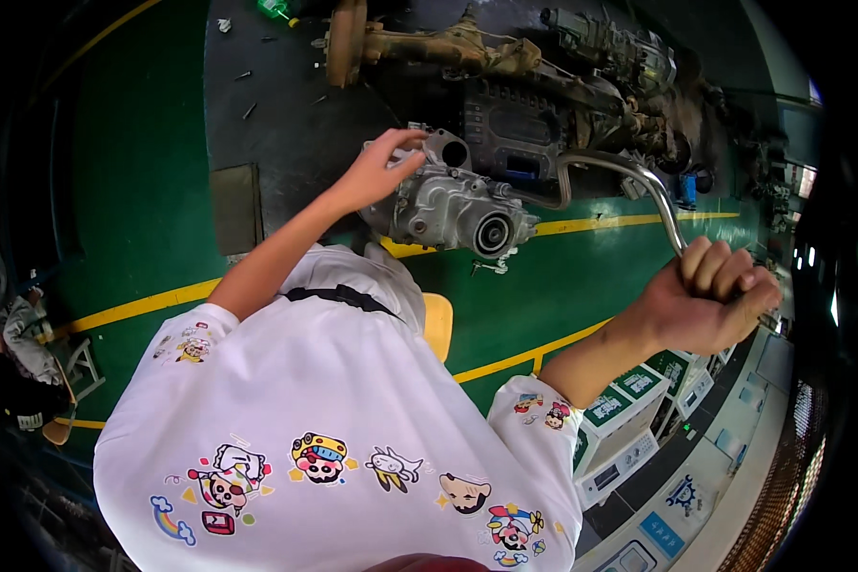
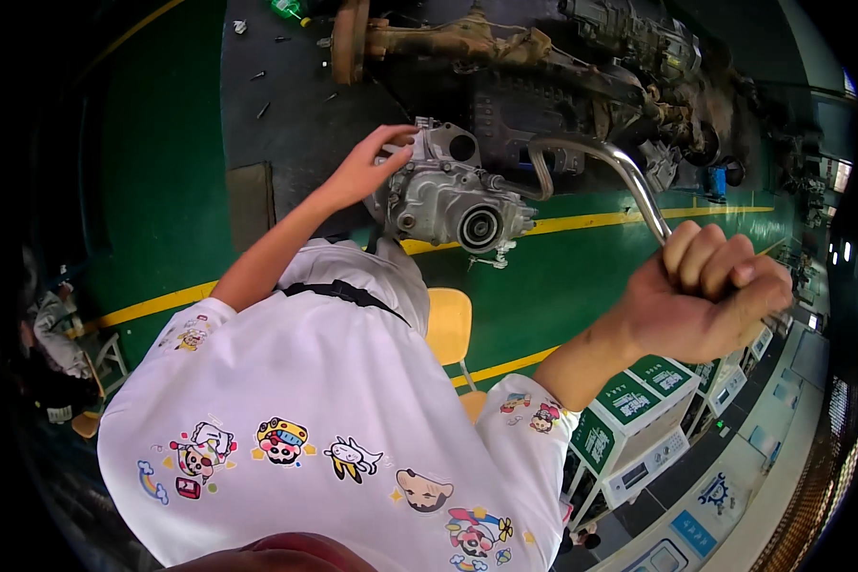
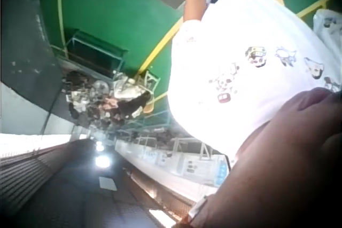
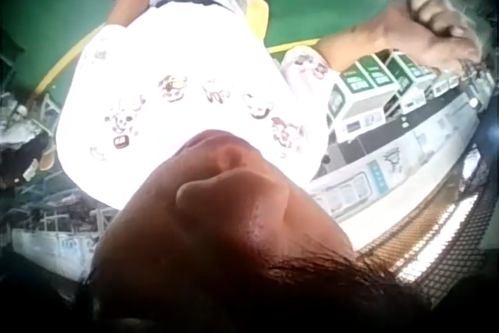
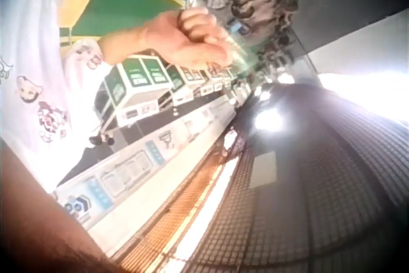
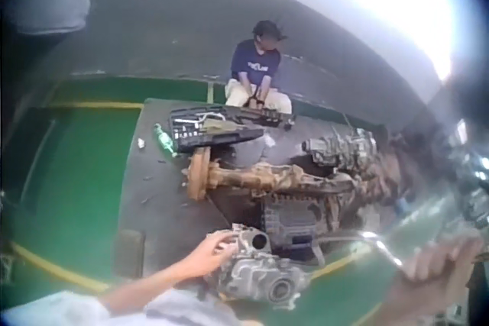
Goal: The person holds a transmission housing and turns it over by hand to look at different sides, then uses a speed brace to turn internal components.
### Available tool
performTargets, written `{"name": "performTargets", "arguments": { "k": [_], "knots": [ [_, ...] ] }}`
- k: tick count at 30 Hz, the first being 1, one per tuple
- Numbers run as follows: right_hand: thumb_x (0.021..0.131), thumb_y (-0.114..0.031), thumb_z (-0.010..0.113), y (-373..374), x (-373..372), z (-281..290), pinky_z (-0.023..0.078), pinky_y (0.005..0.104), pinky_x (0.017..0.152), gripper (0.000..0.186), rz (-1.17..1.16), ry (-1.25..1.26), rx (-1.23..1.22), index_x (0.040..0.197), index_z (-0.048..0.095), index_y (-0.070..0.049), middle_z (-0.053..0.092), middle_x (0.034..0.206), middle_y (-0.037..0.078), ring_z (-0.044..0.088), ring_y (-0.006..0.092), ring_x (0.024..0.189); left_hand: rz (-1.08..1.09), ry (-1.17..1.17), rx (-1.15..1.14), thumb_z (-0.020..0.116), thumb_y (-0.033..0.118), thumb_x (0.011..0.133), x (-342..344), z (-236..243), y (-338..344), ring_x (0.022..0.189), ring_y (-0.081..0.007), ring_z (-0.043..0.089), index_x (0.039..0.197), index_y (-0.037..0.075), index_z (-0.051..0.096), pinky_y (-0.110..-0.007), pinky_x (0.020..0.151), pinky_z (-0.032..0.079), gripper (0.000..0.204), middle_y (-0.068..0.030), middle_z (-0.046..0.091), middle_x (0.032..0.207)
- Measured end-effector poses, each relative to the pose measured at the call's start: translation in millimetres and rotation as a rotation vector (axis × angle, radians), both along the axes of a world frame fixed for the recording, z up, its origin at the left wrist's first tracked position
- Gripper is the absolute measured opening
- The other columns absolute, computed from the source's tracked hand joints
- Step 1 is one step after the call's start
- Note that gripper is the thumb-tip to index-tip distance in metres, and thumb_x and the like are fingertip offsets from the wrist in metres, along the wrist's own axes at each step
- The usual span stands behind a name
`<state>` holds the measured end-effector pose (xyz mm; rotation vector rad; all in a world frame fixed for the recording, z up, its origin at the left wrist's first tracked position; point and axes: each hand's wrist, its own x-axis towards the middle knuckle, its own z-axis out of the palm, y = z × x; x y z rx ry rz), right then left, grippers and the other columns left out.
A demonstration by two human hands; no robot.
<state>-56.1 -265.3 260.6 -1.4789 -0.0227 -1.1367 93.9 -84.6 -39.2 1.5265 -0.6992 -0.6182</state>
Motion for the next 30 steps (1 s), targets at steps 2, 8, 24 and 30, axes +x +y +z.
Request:
{"name": "performTargets", "arguments": {
  "k": [2,8,24,30],
  "knots": [
    [0.101,-0.034,0.045,-6.5,-1.4,-5.7,0.010,0.0264,0.041,0.035,0.014,-0.033,0.033,0.077,0.045,-0.008,0.020,0.055,-0.004,0.012,0.0062,0.043,0.007,-0.033,0.024,0.055,0.021,0.095,-13.3,-1.4,2.2,0.111,-0.0196,0.054,0.128,0.007,0.053,-0.032,0.094,0.042,0.037,-0.0097,0.055,0.120],
    [0.102,-0.035,0.042,-24.0,5.7,-15.6,0.012,0.0254,0.041,0.036,0.135,0.008,0.054,0.080,0.044,-0.007,0.020,0.054,-0.003,0.012,0.0064,0.043,0.168,-0.097,-0.080,0.051,0.013,0.094,-19.9,43.3,-18.4,0.112,-0.0215,0.053,0.122,0.002,0.056,-0.031,0.096,0.040,0.031,-0.0102,0.054,0.121],
    [0.100,-0.023,0.050,-23.6,8.4,23.1,0.022,0.0238,0.047,0.028,0.102,0.320,0.233,0.079,0.049,-0.003,0.025,0.055,-0.006,0.021,0.0055,0.049,-0.701,-0.187,-0.426,0.065,0.018,0.084,-78.6,199.7,-93.5,0.052,-0.0187,0.048,0.091,0.000,0.060,-0.032,0.054,0.042,0.020,-0.0085,0.053,0.059],
    [0.095,-0.032,0.057,47.8,18.9,22.4,0.030,0.0210,0.050,0.034,0.069,0.677,-0.191,0.078,0.055,-0.003,0.047,0.060,0.000,0.044,0.0071,0.054,-0.157,-0.133,-0.567,0.061,0.003,0.081,2.4,188.6,-137.5,0.066,-0.0129,0.052,0.096,0.000,0.056,-0.031,0.057,0.044,0.016,-0.0054,0.059,0.073]
  ]
}}
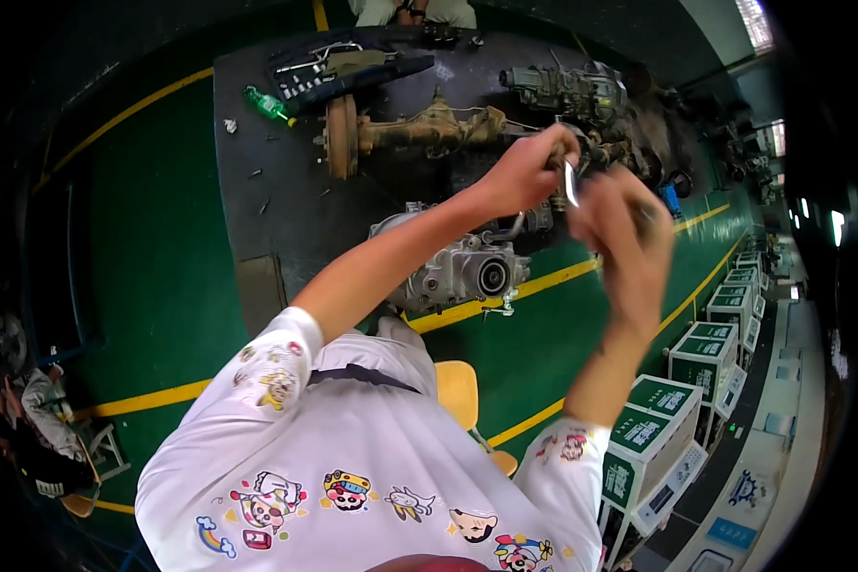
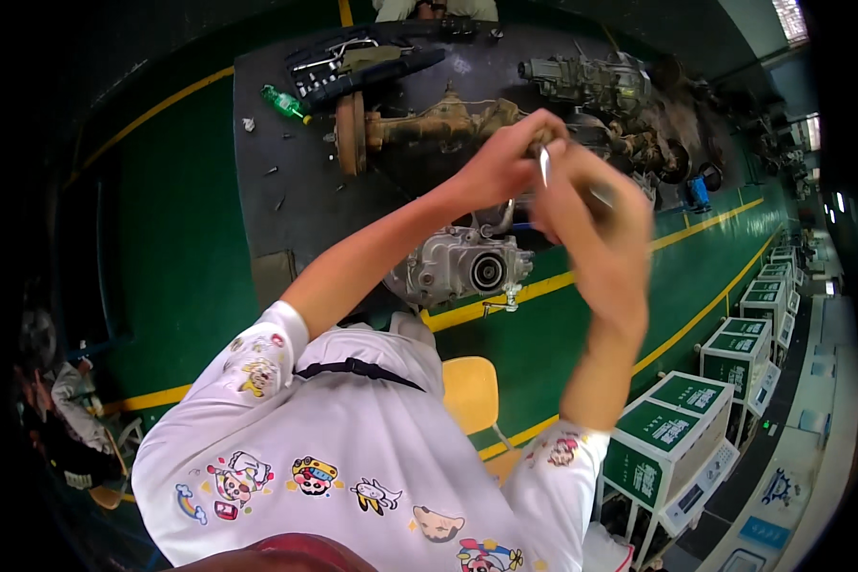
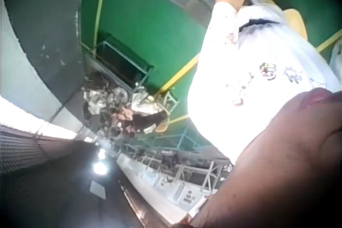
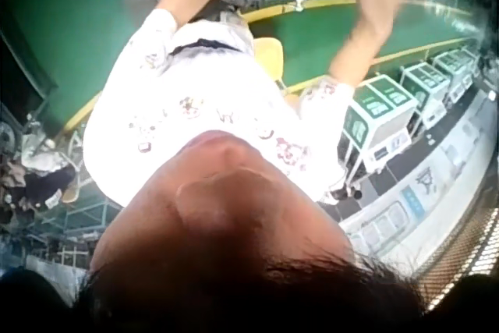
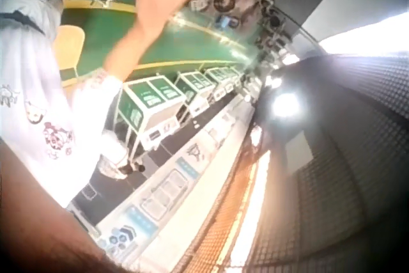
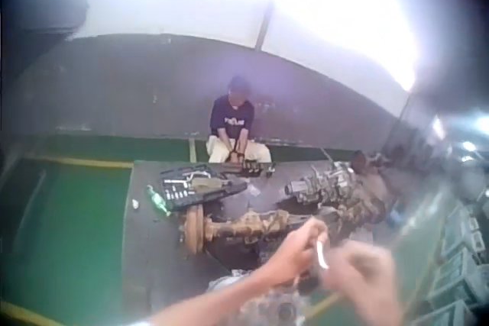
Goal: The person holds a transmission housing and turns it over by hand to look at different sides, then uses a speed brace to turn internal components.
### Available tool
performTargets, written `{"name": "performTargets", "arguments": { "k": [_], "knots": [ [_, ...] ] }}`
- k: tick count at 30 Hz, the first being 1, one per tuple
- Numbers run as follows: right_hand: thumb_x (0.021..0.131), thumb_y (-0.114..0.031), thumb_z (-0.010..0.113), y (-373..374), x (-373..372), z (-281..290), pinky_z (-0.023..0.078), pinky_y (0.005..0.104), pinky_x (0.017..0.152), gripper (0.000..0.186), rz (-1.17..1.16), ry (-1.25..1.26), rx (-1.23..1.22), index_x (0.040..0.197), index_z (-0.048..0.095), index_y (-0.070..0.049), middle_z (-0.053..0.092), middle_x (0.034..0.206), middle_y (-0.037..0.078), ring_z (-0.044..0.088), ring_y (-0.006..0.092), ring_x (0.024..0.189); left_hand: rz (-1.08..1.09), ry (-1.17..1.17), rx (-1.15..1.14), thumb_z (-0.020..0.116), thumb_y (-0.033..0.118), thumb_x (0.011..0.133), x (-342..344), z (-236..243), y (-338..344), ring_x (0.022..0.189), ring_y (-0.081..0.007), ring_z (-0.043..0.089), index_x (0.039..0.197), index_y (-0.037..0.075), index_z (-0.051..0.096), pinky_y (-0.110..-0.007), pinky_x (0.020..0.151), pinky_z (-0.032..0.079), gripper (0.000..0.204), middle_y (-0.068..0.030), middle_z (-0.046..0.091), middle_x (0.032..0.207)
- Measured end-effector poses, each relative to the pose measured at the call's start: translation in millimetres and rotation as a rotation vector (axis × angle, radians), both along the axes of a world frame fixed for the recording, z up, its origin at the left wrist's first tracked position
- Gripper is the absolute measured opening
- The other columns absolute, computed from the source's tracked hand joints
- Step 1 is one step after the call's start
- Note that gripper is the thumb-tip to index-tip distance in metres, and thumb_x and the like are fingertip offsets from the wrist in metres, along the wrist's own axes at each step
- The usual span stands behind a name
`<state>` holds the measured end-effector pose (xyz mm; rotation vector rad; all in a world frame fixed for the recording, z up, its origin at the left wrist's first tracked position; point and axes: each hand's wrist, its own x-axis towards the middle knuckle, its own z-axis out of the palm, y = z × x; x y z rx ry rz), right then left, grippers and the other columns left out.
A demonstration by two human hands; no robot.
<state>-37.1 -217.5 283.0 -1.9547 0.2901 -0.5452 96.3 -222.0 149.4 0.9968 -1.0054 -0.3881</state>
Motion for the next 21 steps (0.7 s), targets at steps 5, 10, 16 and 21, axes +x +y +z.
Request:
{"name": "performTargets", "arguments": {
  "k": [5,10,16,21],
  "knots": [
    [0.092,-0.034,0.062,-75.4,97.5,-1.4,0.030,0.0215,0.049,0.033,-0.013,-0.094,0.179,0.076,0.056,-0.006,0.041,0.059,-0.006,0.039,0.0054,0.052,0.124,-0.381,0.177,0.070,0.030,0.082,-17.1,-22.5,0.0,0.132,-0.0431,0.028,0.144,0.003,0.030,-0.044,0.110,0.025,0.078,-0.0278,0.028,0.144],
    [0.100,-0.028,0.049,-114.1,13.2,-6.6,0.016,0.0242,0.042,0.038,-0.176,-0.383,0.468,0.067,0.035,-0.015,0.021,0.056,-0.006,0.017,0.0044,0.045,0.456,-0.273,0.444,0.063,0.017,0.089,25.3,-125.3,139.7,0.112,-0.0275,0.054,0.128,0.002,0.051,-0.035,0.098,0.041,0.044,-0.0157,0.055,0.121],
    [0.095,-0.024,0.058,-8.1,26.2,-5.2,0.028,0.0194,0.044,0.020,0.325,-0.135,0.184,0.084,0.060,-0.008,0.047,0.065,-0.004,0.038,0.0026,0.050,0.441,0.184,0.530,0.060,0.017,0.090,-37.1,-199.1,137.5,0.107,-0.0265,0.056,0.119,0.004,0.056,-0.034,0.089,0.045,0.032,-0.0147,0.057,0.113],
    [0.096,-0.024,0.058,-92.9,62.4,-6.9,0.022,0.0225,0.044,0.029,-0.009,-0.316,0.424,0.073,0.048,-0.010,0.033,0.058,-0.007,0.027,0.0034,0.047,0.480,-0.299,0.697,0.054,0.035,0.091,-68.9,-181.6,120.3,0.121,-0.0305,0.044,0.124,0.009,0.053,-0.044,0.104,0.025,0.042,-0.0128,0.052,0.122]
  ]
}}
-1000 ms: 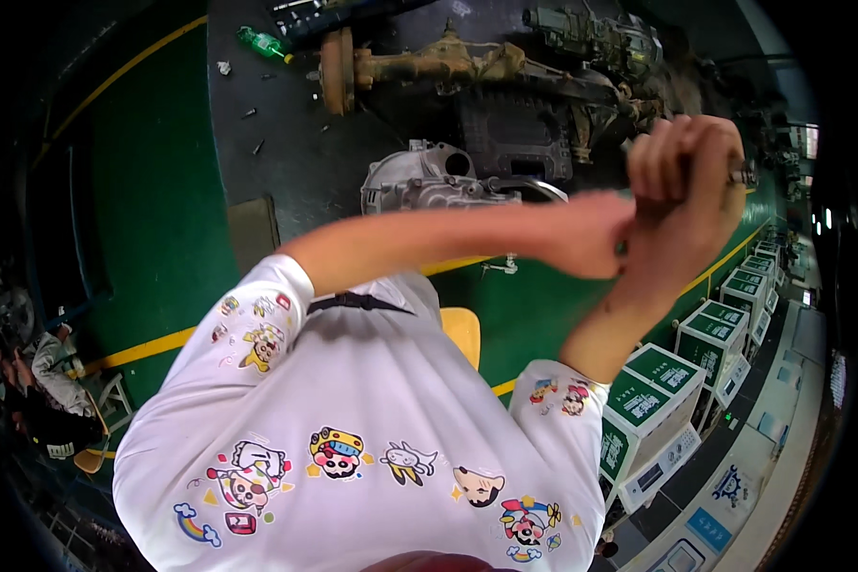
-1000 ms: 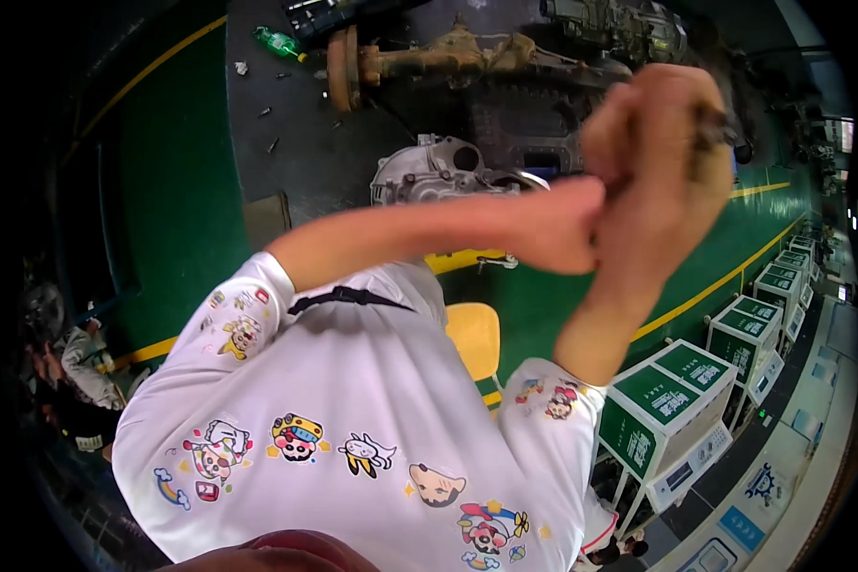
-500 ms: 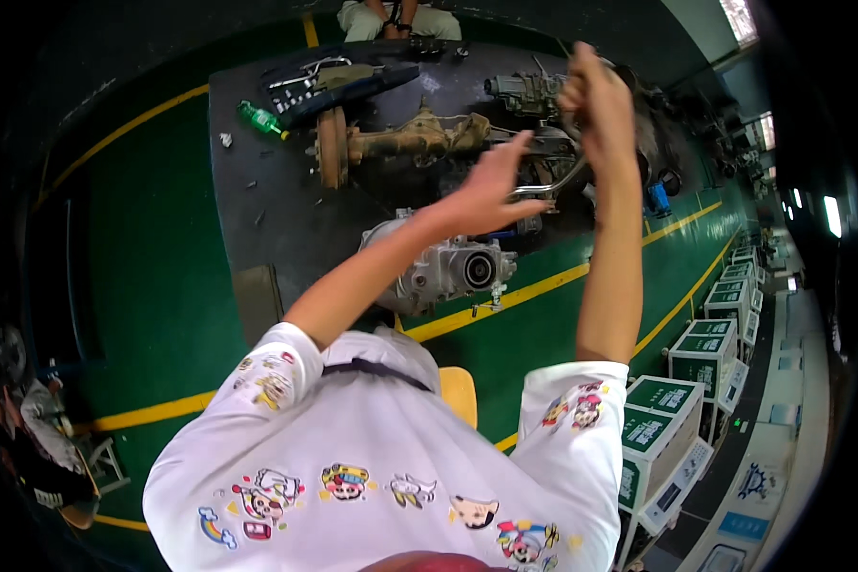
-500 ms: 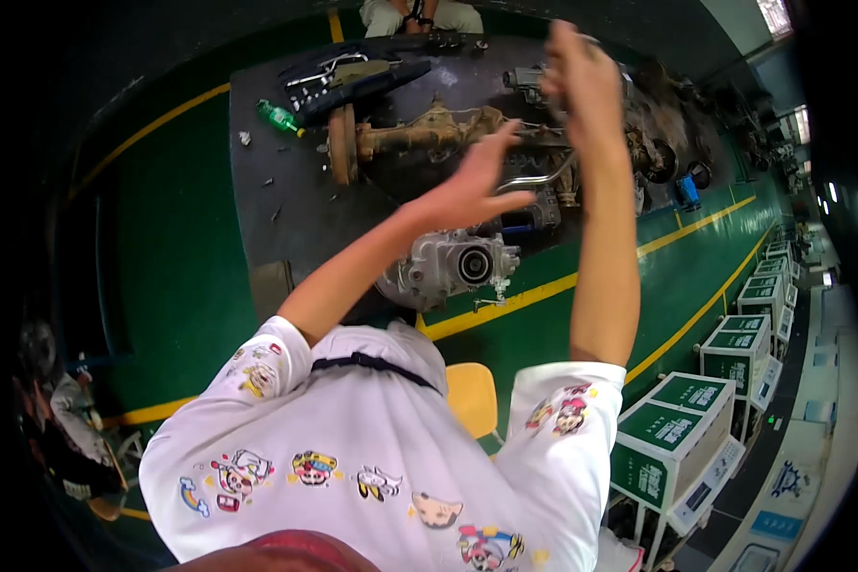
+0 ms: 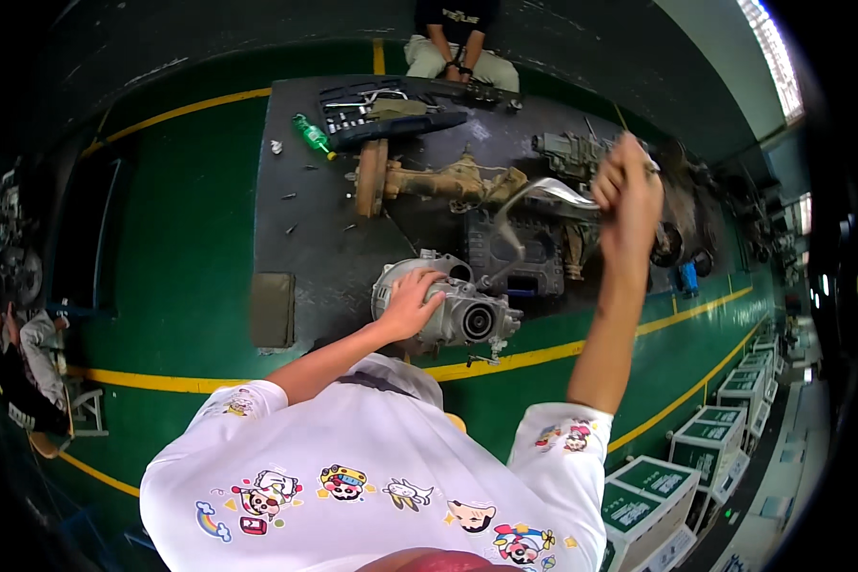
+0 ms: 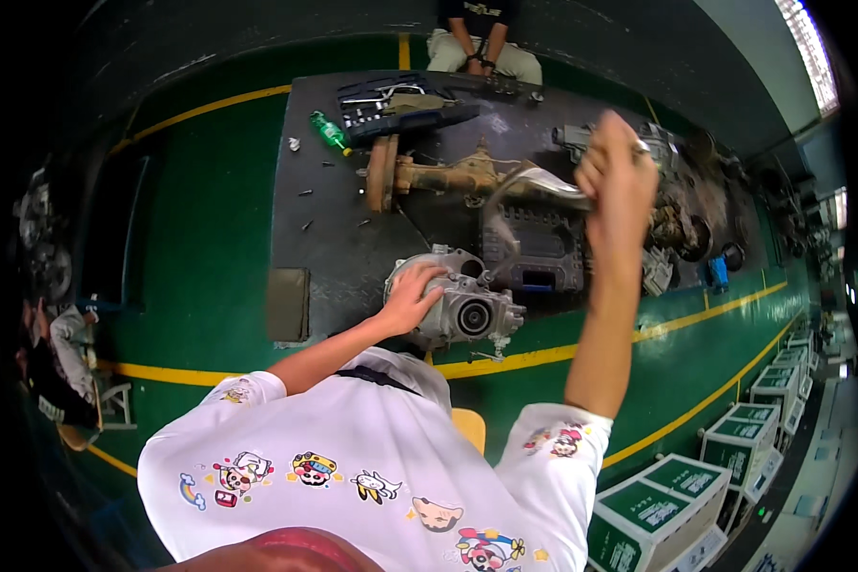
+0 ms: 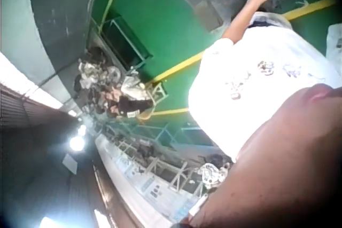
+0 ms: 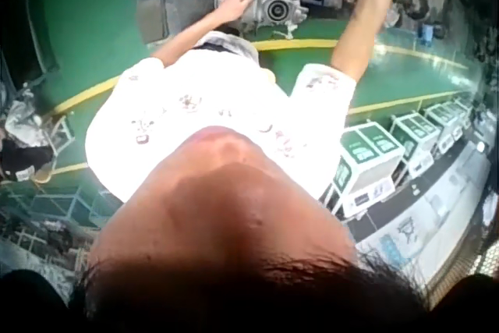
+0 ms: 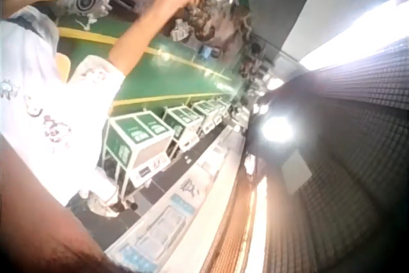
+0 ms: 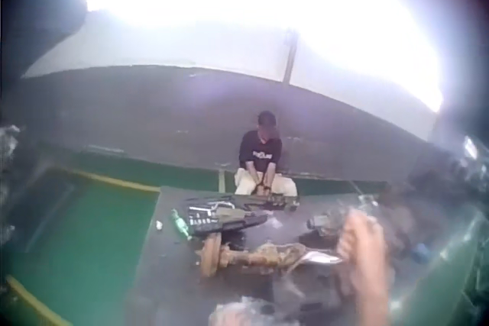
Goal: The person holds a transmission housing and turns it over by hand to look at different sides, then uses a speed brace to turn internal components.
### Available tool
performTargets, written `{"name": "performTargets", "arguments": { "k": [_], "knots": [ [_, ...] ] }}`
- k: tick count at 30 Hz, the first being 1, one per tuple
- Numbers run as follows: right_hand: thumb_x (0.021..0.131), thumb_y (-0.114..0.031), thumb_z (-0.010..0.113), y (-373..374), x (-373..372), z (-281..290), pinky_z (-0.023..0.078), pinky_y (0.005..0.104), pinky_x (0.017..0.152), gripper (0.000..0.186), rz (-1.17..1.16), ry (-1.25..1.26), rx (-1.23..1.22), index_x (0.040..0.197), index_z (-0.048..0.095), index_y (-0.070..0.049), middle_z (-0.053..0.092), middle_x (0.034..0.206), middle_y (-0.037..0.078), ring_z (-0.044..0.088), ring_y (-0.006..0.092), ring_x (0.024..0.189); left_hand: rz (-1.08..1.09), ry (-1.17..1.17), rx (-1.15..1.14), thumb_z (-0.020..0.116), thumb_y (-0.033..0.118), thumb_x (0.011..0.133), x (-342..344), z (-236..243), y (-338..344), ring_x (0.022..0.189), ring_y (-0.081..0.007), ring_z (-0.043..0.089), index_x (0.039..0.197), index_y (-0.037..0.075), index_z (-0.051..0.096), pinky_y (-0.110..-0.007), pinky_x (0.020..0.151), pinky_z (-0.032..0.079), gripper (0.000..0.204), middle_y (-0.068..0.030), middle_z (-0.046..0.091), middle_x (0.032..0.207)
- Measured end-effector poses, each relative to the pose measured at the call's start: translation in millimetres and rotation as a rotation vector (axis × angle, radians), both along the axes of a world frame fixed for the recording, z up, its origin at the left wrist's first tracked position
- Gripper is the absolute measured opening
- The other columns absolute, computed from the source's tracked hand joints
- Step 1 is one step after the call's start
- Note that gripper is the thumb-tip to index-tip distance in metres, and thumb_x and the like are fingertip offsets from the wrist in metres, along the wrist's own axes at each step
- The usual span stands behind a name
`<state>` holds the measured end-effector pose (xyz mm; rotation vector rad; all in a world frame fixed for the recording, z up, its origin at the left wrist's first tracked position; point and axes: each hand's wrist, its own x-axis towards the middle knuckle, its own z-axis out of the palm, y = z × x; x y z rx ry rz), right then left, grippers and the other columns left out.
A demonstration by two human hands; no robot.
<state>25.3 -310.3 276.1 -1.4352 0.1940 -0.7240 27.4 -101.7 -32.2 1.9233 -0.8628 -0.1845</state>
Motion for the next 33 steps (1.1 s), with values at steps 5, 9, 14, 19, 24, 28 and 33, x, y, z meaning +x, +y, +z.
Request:
{"name": "performTargets", "arguments": {
  "k": [5,9,14,19,24,28,33],
  "knots": [
    [0.096,-0.019,0.056,35.2,-50.1,-2.6,0.022,0.0221,0.039,0.025,0.139,-0.099,0.052,0.075,0.049,-0.006,0.038,0.057,-0.004,0.030,0.0041,0.042,0.011,0.056,-0.074,0.054,0.035,0.091,-0.2,-6.6,-3.6,0.121,-0.0311,0.044,0.126,0.010,0.052,-0.042,0.104,0.025,0.043,-0.0128,0.051,0.122],
    [0.094,-0.023,0.060,37.6,-18.5,7.4,0.026,0.0237,0.042,0.030,-0.015,0.013,-0.184,0.072,0.048,-0.007,0.037,0.059,-0.002,0.031,0.0049,0.045,-0.043,0.064,-0.097,0.053,0.033,0.092,3.6,-7.7,-1.5,0.120,-0.0322,0.044,0.124,0.008,0.052,-0.041,0.102,0.028,0.040,-0.0147,0.051,0.121],
    [0.098,-0.019,0.053,46.9,-44.1,-12.1,0.018,0.0238,0.041,0.033,0.114,-0.167,-0.210,0.068,0.046,-0.007,0.028,0.052,-0.004,0.021,0.0048,0.041,-0.009,0.057,-0.108,0.054,0.031,0.091,7.1,-5.8,-2.1,0.118,-0.0322,0.045,0.122,0.008,0.053,-0.040,0.101,0.030,0.039,-0.0151,0.052,0.119],
    [0.097,-0.020,0.056,26.2,-15.7,-1.9,0.021,0.0267,0.044,0.030,0.084,-0.097,-0.191,0.071,0.049,-0.004,0.032,0.055,-0.003,0.024,0.0062,0.046,-0.047,0.089,-0.096,0.056,0.030,0.090,2.5,-1.3,-5.3,0.118,-0.0332,0.046,0.121,0.008,0.055,-0.040,0.101,0.030,0.038,-0.0153,0.052,0.120],
    [0.095,-0.018,0.058,47.6,-53.3,-20.5,0.020,0.0258,0.043,0.028,0.251,-0.219,-0.084,0.073,0.051,-0.002,0.029,0.053,-0.004,0.023,0.0057,0.045,0.008,0.100,-0.095,0.055,0.032,0.091,-0.2,-7.8,3.9,0.118,-0.0336,0.045,0.119,0.010,0.058,-0.039,0.103,0.029,0.036,-0.0131,0.051,0.123],
    [0.094,-0.015,0.058,22.6,-22.0,-0.8,0.019,0.0248,0.041,0.025,0.001,-0.089,-0.140,0.072,0.053,-0.003,0.031,0.051,-0.003,0.025,0.0049,0.041,-0.060,0.130,-0.091,0.055,0.033,0.091,4.9,0.1,-7.8,0.119,-0.0336,0.044,0.119,0.011,0.059,-0.040,0.103,0.029,0.036,-0.0125,0.051,0.124],
    [0.093,-0.015,0.059,55.4,-44.1,-8.9,0.021,0.0249,0.043,0.027,0.216,-0.176,-0.124,0.070,0.052,-0.003,0.031,0.051,-0.004,0.025,0.0059,0.042,-0.015,0.085,-0.089,0.054,0.033,0.091,5.1,-2.9,-3.9,0.119,-0.0340,0.044,0.119,0.010,0.059,-0.040,0.103,0.029,0.036,-0.0132,0.051,0.124]
  ]
}}
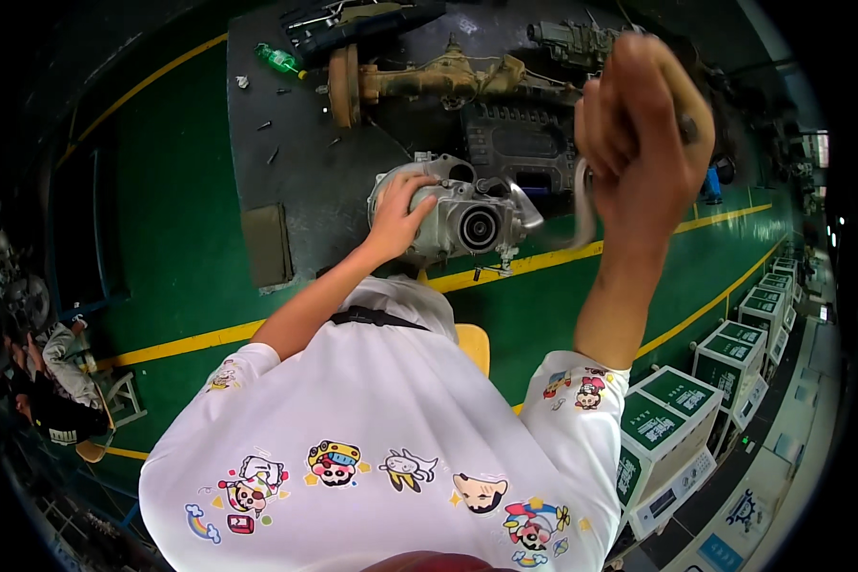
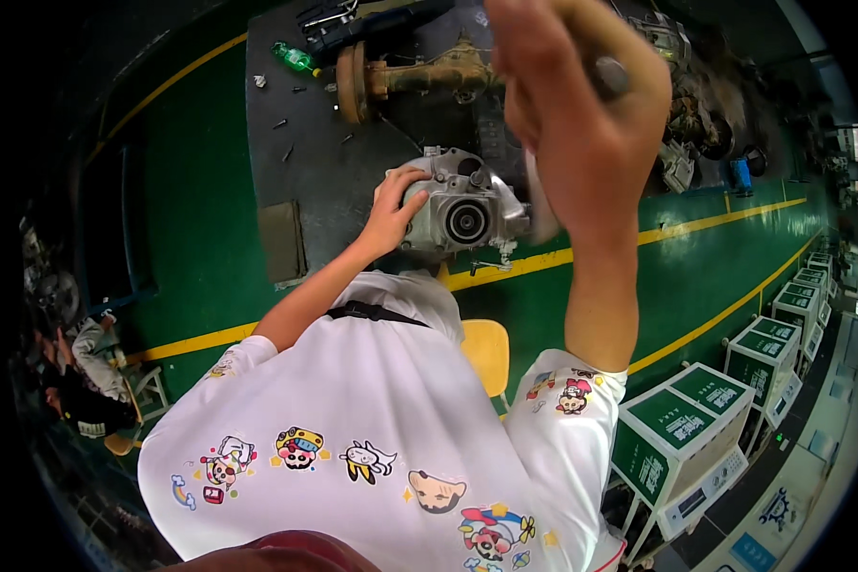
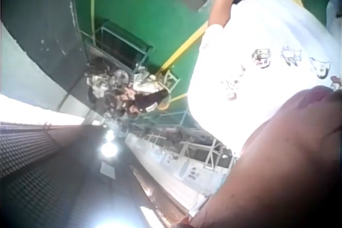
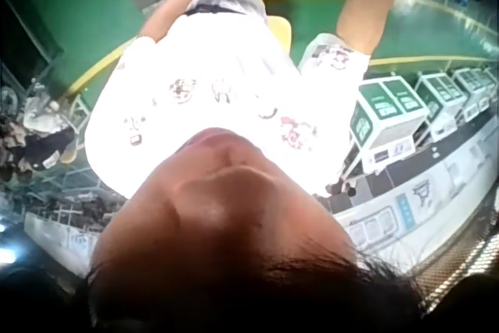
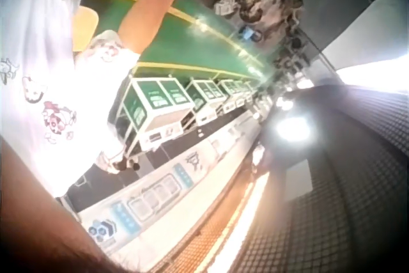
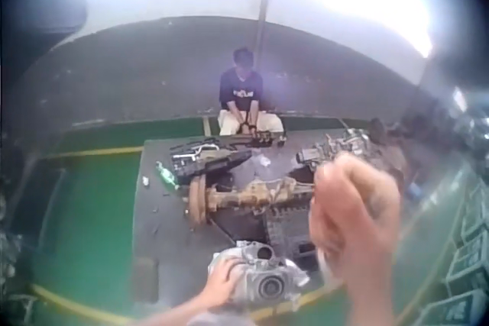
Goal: The person holds a transmission housing and turns it over by hand to look at different sides, then uses a speed brace to turn internal components.
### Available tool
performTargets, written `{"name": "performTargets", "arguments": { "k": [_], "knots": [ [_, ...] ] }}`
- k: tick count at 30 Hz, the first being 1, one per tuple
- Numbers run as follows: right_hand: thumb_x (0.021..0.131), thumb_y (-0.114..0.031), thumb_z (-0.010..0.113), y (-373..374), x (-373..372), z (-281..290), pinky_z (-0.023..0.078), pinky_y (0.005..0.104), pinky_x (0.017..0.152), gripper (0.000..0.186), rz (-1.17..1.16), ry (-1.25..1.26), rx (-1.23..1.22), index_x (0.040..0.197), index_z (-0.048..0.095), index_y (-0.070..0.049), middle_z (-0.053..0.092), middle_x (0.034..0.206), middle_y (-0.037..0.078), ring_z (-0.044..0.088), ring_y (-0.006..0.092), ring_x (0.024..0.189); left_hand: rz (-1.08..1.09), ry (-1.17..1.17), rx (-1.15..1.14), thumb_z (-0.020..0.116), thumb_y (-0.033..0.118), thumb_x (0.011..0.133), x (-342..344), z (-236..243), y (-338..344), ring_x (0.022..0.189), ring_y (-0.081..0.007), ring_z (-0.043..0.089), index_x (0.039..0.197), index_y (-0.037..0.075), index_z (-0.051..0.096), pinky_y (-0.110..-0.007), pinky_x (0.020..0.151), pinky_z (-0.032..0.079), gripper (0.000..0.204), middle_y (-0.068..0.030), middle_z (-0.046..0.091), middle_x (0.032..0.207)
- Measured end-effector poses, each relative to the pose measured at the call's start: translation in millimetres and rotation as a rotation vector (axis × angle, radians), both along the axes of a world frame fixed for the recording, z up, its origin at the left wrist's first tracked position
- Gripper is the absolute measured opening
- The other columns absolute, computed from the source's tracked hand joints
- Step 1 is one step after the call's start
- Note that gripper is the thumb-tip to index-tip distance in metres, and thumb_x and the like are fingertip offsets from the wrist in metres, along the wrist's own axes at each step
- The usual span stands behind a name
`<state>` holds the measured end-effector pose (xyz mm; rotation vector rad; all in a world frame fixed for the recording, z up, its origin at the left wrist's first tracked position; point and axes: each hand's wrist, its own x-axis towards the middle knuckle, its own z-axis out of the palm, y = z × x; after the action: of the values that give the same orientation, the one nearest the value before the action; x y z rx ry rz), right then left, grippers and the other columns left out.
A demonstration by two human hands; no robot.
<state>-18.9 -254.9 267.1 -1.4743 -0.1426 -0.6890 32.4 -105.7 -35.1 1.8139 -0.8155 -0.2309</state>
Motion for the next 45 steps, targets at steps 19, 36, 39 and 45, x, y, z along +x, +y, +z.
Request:
{"name": "performTargets", "arguments": {
  "k": [19,36,39,45],
  "knots": [
    [0.095,-0.019,0.057,-6.6,-13.9,-8.0,0.015,0.0268,0.039,0.030,-0.137,-0.020,0.031,0.069,0.050,-0.006,0.027,0.050,-0.002,0.018,0.0061,0.038,0.048,-0.121,0.006,0.061,0.014,0.083,-12.8,28.7,2.4,0.120,-0.0370,0.045,0.122,0.005,0.053,-0.044,0.101,0.034,0.040,-0.0165,0.048,0.126],
    [0.097,-0.020,0.053,-46.4,-19.9,8.2,0.027,0.0224,0.043,0.029,-0.224,0.163,-0.061,0.073,0.050,-0.005,0.040,0.055,-0.006,0.034,0.0023,0.046,-0.313,0.520,-0.335,0.063,0.010,0.089,24.5,180.0,-64.4,0.062,-0.0044,0.045,0.085,0.004,0.050,-0.022,0.056,0.038,0.014,0.0038,0.047,0.073],
    [0.097,-0.019,0.052,-18.0,-14.0,-9.7,0.031,0.0232,0.049,0.030,-0.341,0.012,-0.315,0.072,0.048,-0.004,0.041,0.059,-0.005,0.036,0.0023,0.055,-0.181,0.326,-0.521,0.060,0.011,0.090,48.7,176.2,-123.5,0.062,-0.0068,0.041,0.082,0.004,0.048,-0.027,0.055,0.036,0.015,0.0036,0.043,0.071],
    [0.098,-0.024,0.051,-7.5,0.8,2.3,0.029,0.0220,0.049,0.035,-0.259,0.025,-0.206,0.068,0.049,-0.005,0.039,0.058,-0.007,0.035,0.0022,0.054,-0.322,0.017,-0.523,0.058,0.013,0.091,21.8,168.4,-190.3,0.071,-0.0071,0.042,0.088,0.004,0.049,-0.027,0.062,0.038,0.012,0.0023,0.045,0.077]
  ]
}}
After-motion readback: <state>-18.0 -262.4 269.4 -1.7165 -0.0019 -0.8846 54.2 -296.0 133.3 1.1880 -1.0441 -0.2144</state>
